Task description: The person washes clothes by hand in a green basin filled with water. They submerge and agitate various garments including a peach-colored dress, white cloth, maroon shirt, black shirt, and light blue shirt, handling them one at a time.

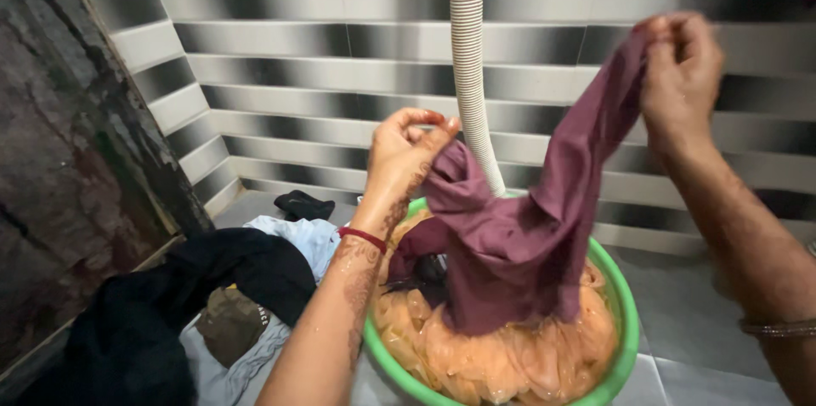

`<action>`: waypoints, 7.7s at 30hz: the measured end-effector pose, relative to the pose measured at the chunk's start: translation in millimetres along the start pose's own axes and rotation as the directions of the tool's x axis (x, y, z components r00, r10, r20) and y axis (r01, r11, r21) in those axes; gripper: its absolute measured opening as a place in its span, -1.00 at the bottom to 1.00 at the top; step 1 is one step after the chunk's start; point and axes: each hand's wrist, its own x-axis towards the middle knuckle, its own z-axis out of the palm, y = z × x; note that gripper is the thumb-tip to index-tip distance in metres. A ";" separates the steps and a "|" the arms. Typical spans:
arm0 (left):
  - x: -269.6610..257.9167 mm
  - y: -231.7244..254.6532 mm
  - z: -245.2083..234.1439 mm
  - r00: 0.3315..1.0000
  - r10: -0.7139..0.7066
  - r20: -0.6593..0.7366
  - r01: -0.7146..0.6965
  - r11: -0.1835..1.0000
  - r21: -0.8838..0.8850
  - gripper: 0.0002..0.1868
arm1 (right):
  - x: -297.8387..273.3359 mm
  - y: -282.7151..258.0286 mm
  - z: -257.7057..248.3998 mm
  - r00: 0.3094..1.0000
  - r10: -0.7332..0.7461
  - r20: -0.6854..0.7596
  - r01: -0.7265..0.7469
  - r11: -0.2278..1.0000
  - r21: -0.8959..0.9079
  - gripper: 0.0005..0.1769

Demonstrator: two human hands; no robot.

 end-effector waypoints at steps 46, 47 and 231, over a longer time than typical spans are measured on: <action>-128.2 -219.0 29.2 0.859 -0.344 0.380 -0.240 0.385 0.891 -0.76 | -213.9 112.1 107.1 0.377 0.505 0.777 0.475 0.615 -0.630 -0.89; -121.1 -214.6 17.8 0.881 -0.303 0.364 -0.251 0.353 0.901 -0.77 | -205.2 96.2 122.0 0.399 0.490 0.775 0.435 0.643 -0.630 -0.88; -134.3 -257.9 -262.0 0.808 -0.571 -0.143 0.201 0.040 0.979 -0.45 | -279.5 50.8 350.0 0.487 0.213 0.847 0.422 0.792 -0.442 -0.41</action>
